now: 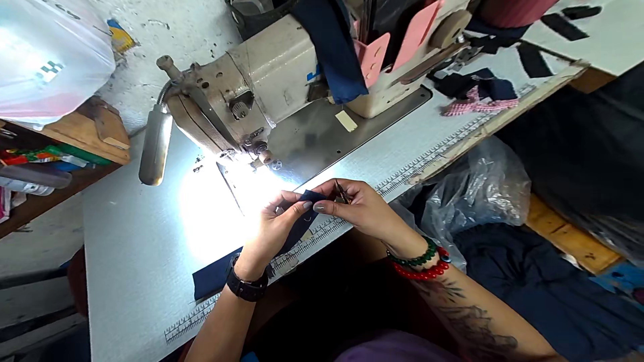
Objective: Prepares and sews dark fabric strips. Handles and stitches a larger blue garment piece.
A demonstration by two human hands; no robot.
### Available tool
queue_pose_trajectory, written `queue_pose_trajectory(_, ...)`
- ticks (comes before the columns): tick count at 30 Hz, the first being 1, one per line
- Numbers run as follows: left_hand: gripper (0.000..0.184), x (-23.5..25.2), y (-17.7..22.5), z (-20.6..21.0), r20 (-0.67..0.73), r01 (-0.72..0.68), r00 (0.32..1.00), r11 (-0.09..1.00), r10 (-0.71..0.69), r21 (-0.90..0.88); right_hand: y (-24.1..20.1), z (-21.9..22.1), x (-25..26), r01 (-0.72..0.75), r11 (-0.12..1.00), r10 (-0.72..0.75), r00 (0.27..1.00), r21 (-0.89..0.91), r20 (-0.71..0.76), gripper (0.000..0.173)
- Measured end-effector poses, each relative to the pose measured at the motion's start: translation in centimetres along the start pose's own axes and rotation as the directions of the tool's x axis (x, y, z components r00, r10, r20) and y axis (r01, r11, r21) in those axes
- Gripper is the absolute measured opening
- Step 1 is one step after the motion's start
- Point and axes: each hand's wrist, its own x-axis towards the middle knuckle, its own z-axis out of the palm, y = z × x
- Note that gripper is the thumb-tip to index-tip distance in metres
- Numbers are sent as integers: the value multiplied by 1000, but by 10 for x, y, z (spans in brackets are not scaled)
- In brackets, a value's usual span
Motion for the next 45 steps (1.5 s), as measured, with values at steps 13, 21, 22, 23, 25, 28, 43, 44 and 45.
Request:
queue_pose_trajectory(13, 32, -70, 3, -95, 268, 165, 923, 912, -278, 376, -16, -25, -3, -40, 997, 12, 918, -63, -397, 10)
queue_pose_trajectory(21, 10, -114, 12, -97, -388, 50, 921, 998, -33, 33, -18, -20, -15, 60, 997, -28, 876, 51, -481, 4)
queue_pose_trajectory(22, 7, -114, 10, -93, -468, 18, 884, 1000, -15, 2, -17, -17, -18, 64, 996, -27, 875, 60, -484, 5)
queue_pose_trajectory(23, 5, -114, 7, -90, -526, -12, 851, 1000, 3, -14, -15, -15, -21, 66, 996, -27, 874, 63, -485, 5)
queue_pose_trajectory(25, 7, -112, 2, -83, -606, -41, 795, 999, 32, -1, -12, -12, -25, 64, 996, -27, 876, 60, -482, 6)
queue_pose_trajectory(28, 13, -110, -3, -77, -669, -58, 739, 997, 83, 60, -9, -8, -28, 59, 996, -22, 873, 62, -487, 8)
queue_pose_trajectory(43, 7, -125, 5, -81, -609, -46, 792, 999, 37, 1, -7, -8, -28, -12, 994, 68, 849, 110, -524, 11)
queue_pose_trajectory(44, 6, -124, 6, -80, -627, -46, 778, 999, 41, 8, -7, -8, -29, -14, 994, 70, 849, 110, -523, 10)
queue_pose_trajectory(45, 5, -124, 6, -79, -639, -53, 768, 999, 46, 8, -7, -7, -29, -16, 993, 73, 849, 113, -524, 11)
